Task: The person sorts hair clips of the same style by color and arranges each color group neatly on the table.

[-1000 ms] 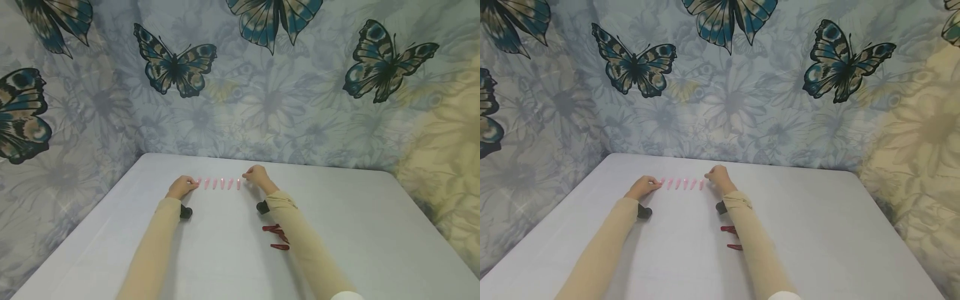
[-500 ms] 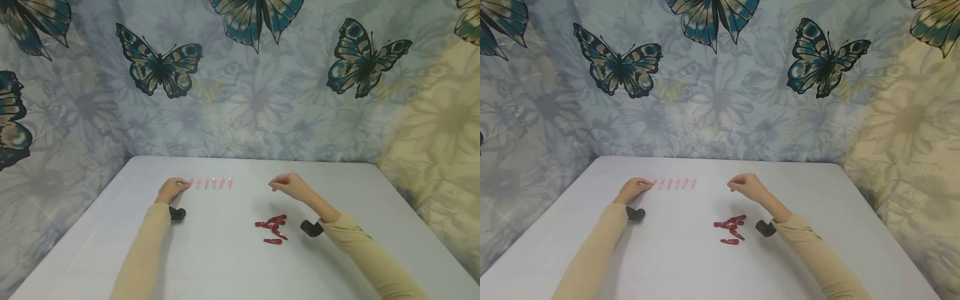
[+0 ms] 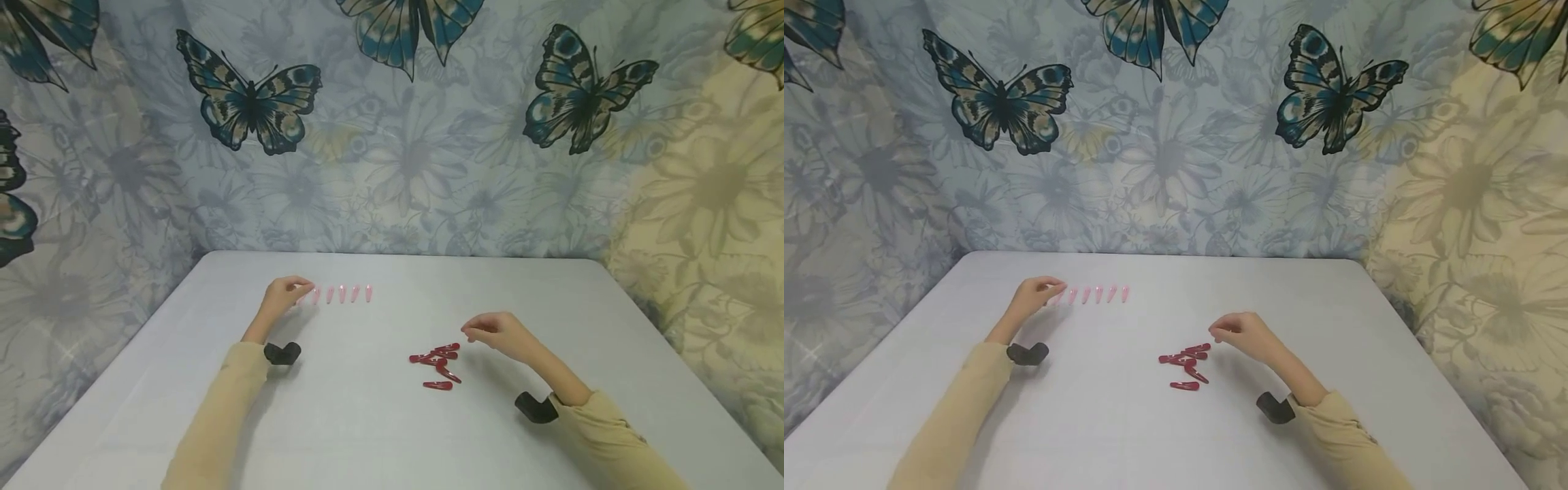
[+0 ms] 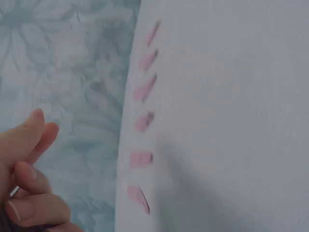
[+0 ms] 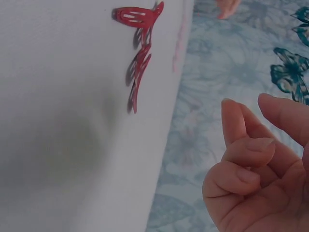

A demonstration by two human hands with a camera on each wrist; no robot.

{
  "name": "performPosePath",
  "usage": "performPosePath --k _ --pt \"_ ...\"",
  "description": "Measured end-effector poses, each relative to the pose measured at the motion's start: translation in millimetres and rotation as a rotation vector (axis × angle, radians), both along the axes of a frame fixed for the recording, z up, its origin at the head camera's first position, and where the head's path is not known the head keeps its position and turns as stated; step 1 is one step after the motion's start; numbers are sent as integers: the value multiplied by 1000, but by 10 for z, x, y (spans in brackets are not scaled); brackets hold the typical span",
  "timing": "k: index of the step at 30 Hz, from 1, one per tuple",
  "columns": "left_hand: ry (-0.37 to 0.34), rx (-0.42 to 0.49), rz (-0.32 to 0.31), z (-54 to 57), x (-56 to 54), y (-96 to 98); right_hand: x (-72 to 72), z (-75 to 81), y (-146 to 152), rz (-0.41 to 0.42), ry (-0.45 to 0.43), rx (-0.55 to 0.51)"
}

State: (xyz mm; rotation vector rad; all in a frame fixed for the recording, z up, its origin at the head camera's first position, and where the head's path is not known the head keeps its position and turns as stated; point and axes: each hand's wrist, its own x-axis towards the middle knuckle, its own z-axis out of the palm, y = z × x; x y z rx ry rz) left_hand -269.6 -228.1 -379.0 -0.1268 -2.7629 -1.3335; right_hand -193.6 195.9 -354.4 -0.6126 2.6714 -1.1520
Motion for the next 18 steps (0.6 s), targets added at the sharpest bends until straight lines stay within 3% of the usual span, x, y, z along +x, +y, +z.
performPosePath --k 4,8,14,18 --pt "114 63 -58 196 288 360 -32 -3 -33 -6 -4 2" --pt "159 83 -153 315 609 708 -81 12 -79 -14 -7 -9" --pt "214 -118 -317 282 961 1101 -98 -99 -167 -50 -56 -30" --pt "209 -172 -366 288 1082 1292 -68 -255 -251 -54 -67 -49"
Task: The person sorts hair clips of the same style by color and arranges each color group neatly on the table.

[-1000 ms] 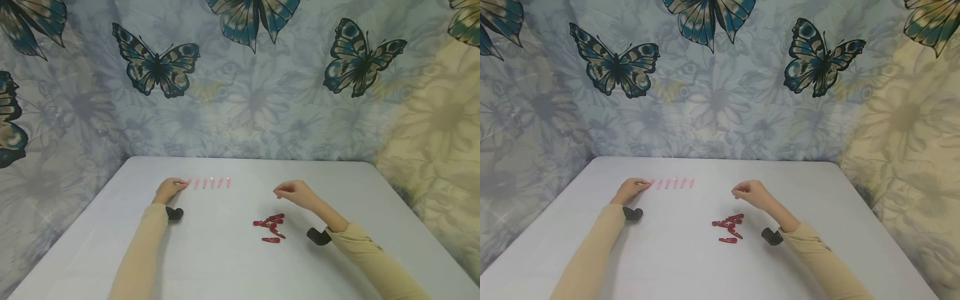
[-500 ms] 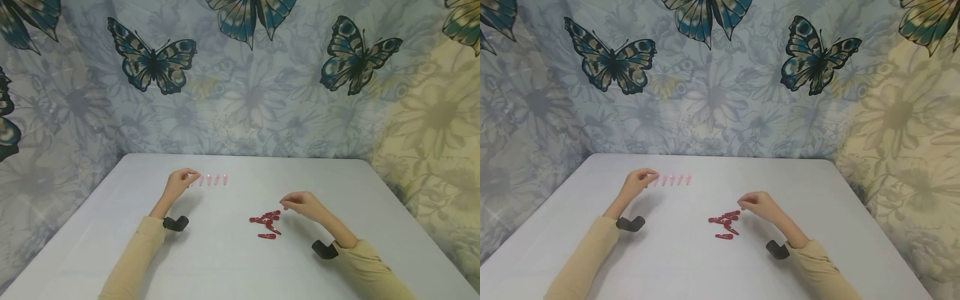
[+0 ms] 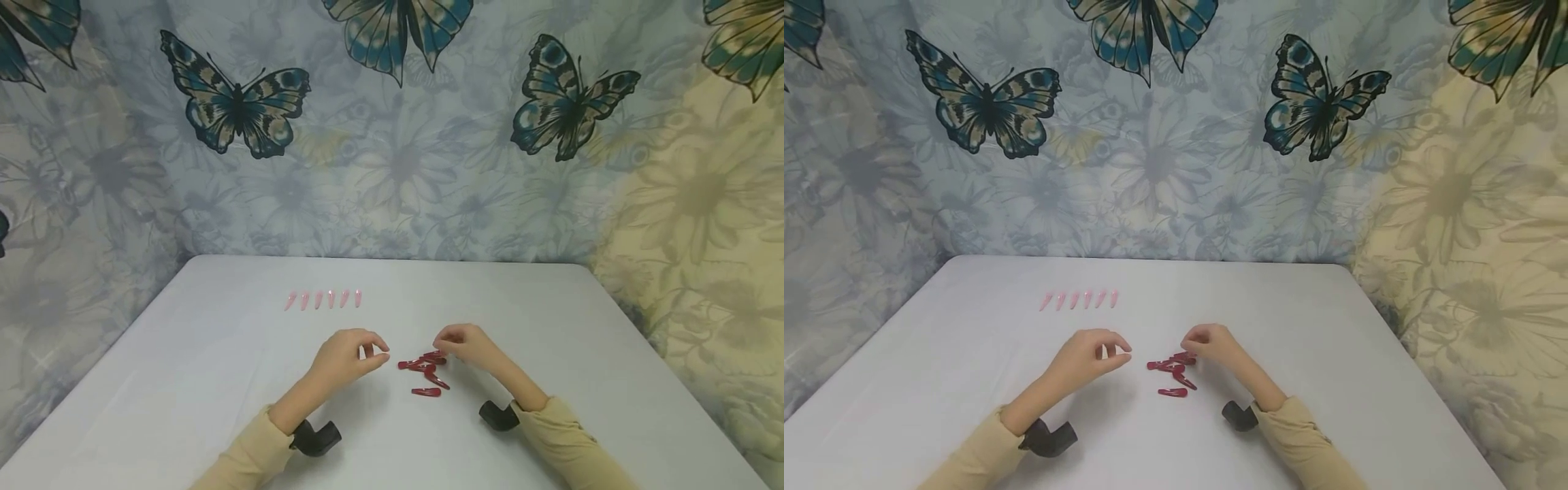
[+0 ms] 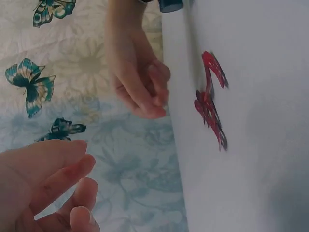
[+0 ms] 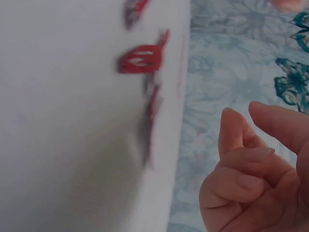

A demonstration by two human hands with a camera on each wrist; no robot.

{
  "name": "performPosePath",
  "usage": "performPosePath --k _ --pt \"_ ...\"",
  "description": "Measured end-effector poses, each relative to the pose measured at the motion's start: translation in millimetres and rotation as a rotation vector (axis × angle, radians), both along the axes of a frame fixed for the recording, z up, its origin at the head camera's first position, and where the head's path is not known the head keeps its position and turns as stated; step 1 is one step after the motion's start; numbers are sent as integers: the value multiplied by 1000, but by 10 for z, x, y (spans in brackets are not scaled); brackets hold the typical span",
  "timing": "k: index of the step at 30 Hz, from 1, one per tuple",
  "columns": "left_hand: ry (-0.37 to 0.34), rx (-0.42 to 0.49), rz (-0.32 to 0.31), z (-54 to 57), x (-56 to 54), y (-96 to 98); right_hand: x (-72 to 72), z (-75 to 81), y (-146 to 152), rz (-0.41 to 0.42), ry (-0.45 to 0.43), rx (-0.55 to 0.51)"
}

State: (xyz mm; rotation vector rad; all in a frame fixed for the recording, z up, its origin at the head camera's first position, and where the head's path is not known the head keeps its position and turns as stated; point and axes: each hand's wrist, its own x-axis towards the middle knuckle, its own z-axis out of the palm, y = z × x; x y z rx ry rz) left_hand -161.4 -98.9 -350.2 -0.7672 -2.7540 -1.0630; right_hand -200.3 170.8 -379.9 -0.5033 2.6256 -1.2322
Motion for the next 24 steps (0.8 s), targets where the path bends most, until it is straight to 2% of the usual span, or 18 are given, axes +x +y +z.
performPosePath --k 4,8,11,15,18,21,24 --pt "-107 89 17 -53 -62 123 41 -145 -93 -33 11 -10" --pt "-198 166 -3 -218 -174 208 102 -200 -114 -91 23 4" --pt "-185 145 -2 -359 -222 258 143 -197 -101 -116 26 18" --pt "-138 60 28 -491 -230 299 164 -193 -94 -71 47 63" --pt "-106 14 51 -524 -221 319 165 -205 -102 -27 75 96" --pt "-68 -18 79 -535 -216 339 162 -226 -119 -23 95 99" --pt "-60 -54 101 -552 -203 359 165 -258 -135 -27 98 94"
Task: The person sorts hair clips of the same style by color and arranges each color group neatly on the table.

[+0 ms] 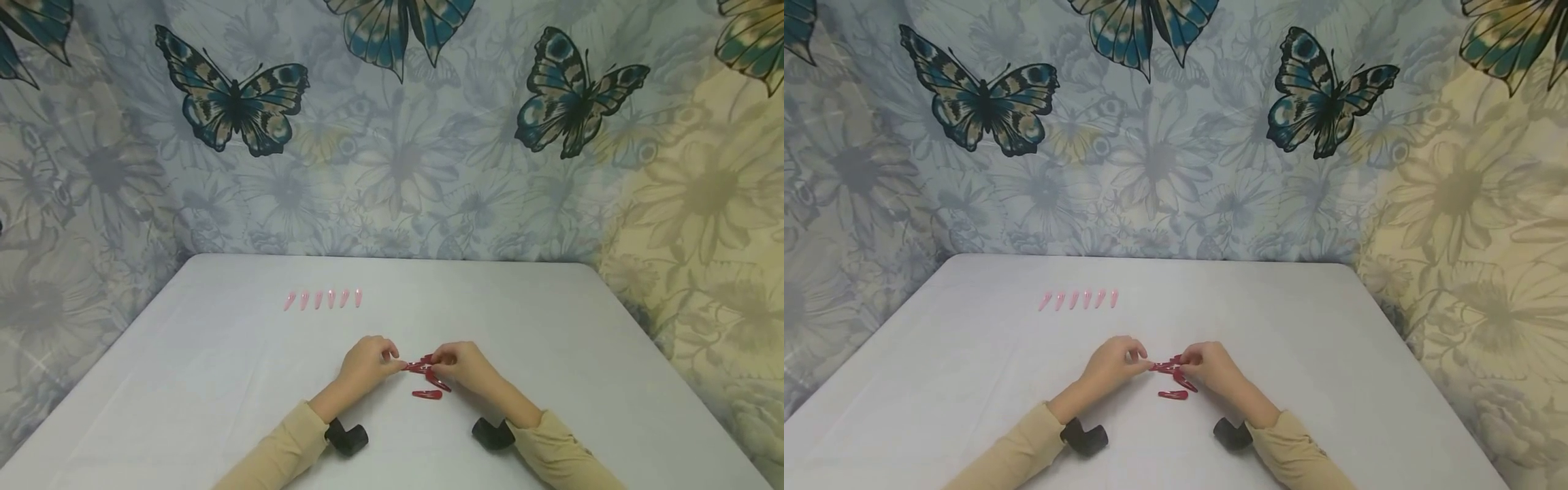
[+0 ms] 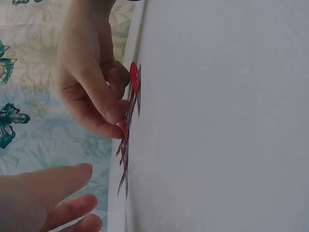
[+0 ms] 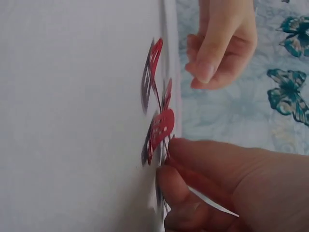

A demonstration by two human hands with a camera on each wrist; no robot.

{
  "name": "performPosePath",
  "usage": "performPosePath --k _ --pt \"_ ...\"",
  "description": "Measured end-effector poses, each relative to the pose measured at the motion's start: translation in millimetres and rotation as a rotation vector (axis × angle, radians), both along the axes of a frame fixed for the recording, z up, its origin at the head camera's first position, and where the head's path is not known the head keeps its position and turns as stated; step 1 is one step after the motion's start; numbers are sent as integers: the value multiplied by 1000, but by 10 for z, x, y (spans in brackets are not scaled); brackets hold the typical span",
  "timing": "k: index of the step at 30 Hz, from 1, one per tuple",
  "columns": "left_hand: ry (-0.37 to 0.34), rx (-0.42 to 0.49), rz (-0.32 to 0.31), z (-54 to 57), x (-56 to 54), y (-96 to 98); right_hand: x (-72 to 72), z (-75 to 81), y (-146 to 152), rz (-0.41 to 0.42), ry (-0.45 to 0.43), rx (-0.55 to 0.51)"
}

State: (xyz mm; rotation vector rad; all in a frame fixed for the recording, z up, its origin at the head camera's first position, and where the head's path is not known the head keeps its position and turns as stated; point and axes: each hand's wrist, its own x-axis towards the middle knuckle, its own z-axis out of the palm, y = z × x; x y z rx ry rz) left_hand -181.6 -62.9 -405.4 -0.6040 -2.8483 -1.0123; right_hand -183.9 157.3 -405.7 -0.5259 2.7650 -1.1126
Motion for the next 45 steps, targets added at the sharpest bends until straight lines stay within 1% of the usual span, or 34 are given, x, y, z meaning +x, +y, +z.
performPosePath --k 5,8,11,14,17,24,29,31,36,39,45 --pt "28 -53 1 -26 28 42 17 -22 -33 -14 17 20" --pt "78 -98 -13 -55 37 50 25 -17 -44 -18 37 37" --pt "112 -132 -35 -91 35 43 36 -13 -48 -8 46 46" --pt "165 -149 -47 -132 14 32 41 -10 -43 13 44 41" --pt "190 -148 -38 -157 2 44 47 -8 -31 26 40 36" --pt "140 -84 -2 -177 8 76 60 3 -16 69 30 21" --pt "167 -70 14 -188 5 63 52 18 -41 92 26 14" --pt "172 -71 13 -197 1 58 49 20 -53 93 25 18" --pt "150 -35 3 -221 -3 45 59 34 -79 85 29 22" --pt "158 -23 -8 -226 -1 41 62 42 -85 85 26 20" --pt "168 -25 -38 -236 -2 46 50 49 -75 124 23 20"
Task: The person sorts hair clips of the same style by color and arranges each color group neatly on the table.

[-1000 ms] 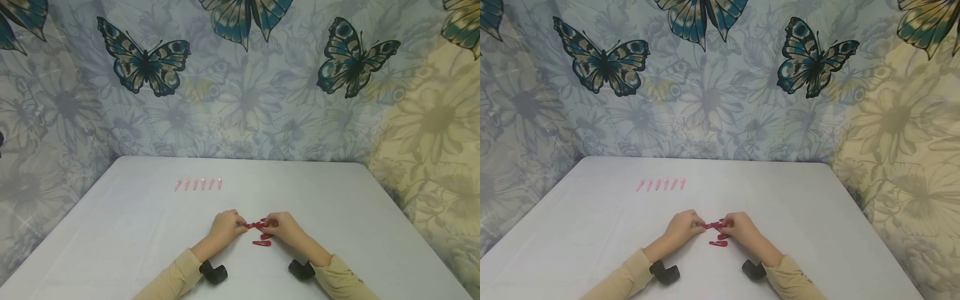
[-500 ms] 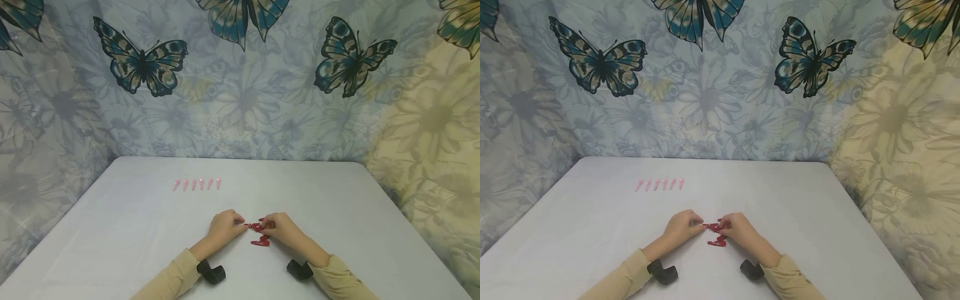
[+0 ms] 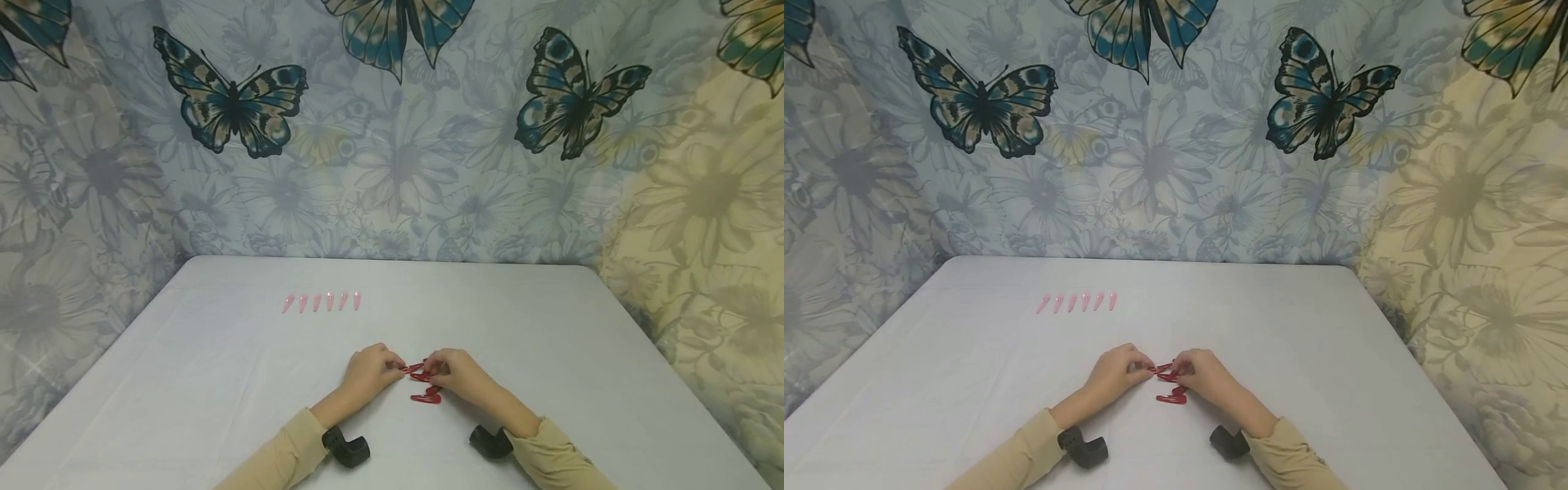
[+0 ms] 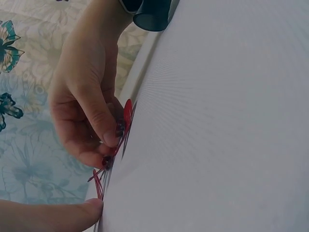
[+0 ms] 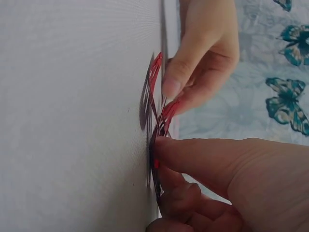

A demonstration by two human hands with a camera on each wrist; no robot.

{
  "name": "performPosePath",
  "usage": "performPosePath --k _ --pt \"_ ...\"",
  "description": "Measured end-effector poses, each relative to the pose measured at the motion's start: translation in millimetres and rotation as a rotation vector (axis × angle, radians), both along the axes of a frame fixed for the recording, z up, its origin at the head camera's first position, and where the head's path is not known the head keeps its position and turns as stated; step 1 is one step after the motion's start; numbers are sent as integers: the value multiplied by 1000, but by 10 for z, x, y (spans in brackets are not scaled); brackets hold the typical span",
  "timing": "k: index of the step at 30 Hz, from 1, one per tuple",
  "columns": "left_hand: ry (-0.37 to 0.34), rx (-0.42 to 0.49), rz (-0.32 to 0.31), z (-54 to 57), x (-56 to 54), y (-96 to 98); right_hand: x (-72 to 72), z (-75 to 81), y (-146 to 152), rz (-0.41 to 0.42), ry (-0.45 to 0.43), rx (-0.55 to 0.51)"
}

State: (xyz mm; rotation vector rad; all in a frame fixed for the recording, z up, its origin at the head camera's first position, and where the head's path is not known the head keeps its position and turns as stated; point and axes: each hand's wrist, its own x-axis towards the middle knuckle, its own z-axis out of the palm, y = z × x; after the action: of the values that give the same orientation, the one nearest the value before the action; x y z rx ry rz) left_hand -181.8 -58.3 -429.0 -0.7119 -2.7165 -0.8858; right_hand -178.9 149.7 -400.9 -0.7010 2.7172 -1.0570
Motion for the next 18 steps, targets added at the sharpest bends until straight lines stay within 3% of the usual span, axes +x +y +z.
performPosePath --k 11,18 --pt "-152 105 26 -7 -19 15 -55 -21 71 32 -138 -86" --pt "-167 86 12 -9 -18 20 -54 -23 79 52 -168 -105"
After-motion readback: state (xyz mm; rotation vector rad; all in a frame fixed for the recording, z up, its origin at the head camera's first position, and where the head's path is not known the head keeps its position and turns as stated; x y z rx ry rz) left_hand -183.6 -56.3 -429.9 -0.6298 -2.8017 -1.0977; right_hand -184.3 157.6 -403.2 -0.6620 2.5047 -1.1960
